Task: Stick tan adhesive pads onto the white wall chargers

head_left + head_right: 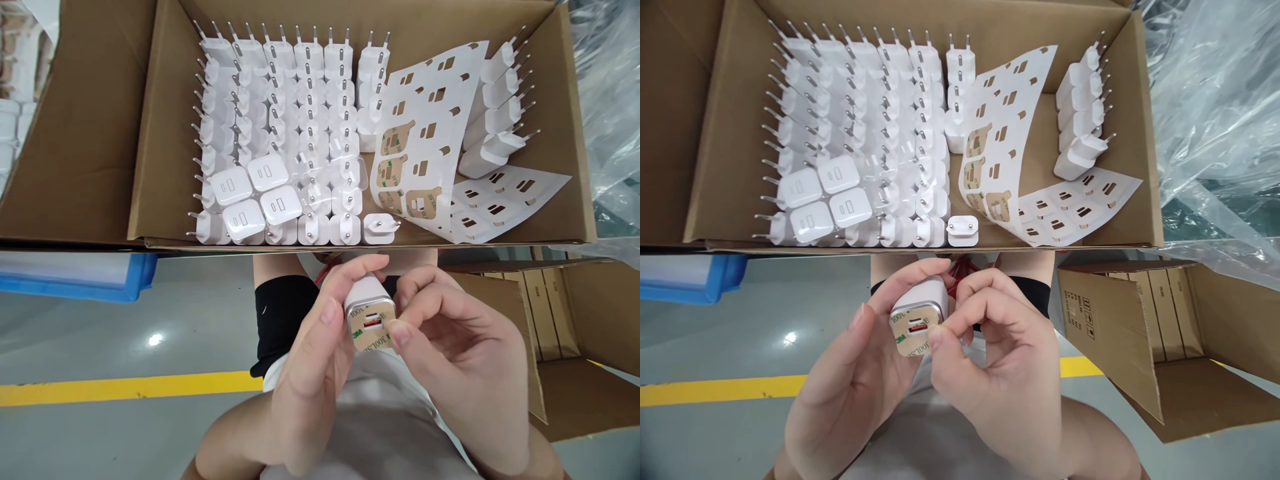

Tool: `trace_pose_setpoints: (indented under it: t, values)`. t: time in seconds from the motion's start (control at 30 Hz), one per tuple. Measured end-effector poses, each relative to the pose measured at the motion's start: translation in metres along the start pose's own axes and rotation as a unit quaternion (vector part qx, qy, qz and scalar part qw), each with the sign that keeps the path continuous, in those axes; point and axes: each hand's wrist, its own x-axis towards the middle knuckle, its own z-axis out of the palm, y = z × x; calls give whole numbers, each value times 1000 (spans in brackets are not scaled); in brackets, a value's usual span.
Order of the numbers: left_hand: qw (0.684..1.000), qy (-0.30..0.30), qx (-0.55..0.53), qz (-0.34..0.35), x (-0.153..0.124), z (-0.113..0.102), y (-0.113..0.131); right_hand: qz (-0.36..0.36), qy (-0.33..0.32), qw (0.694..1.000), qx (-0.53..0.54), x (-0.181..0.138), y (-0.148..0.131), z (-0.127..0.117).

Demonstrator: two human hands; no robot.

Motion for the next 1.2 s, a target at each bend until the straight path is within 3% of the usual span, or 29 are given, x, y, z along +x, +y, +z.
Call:
trace_pose_setpoints:
  t: [0.67, 0.87, 1.2]
  values:
    - [997, 4, 61, -41, -3, -2, 7, 10, 3, 1000, 10, -3, -1, 2]
    - [996, -46, 73, 14, 0, -9, 0, 18, 6, 1000, 11, -3, -3, 3]
    - [987, -17, 140, 77, 1, -9, -2, -40, 3, 999, -35, 0, -4, 4]
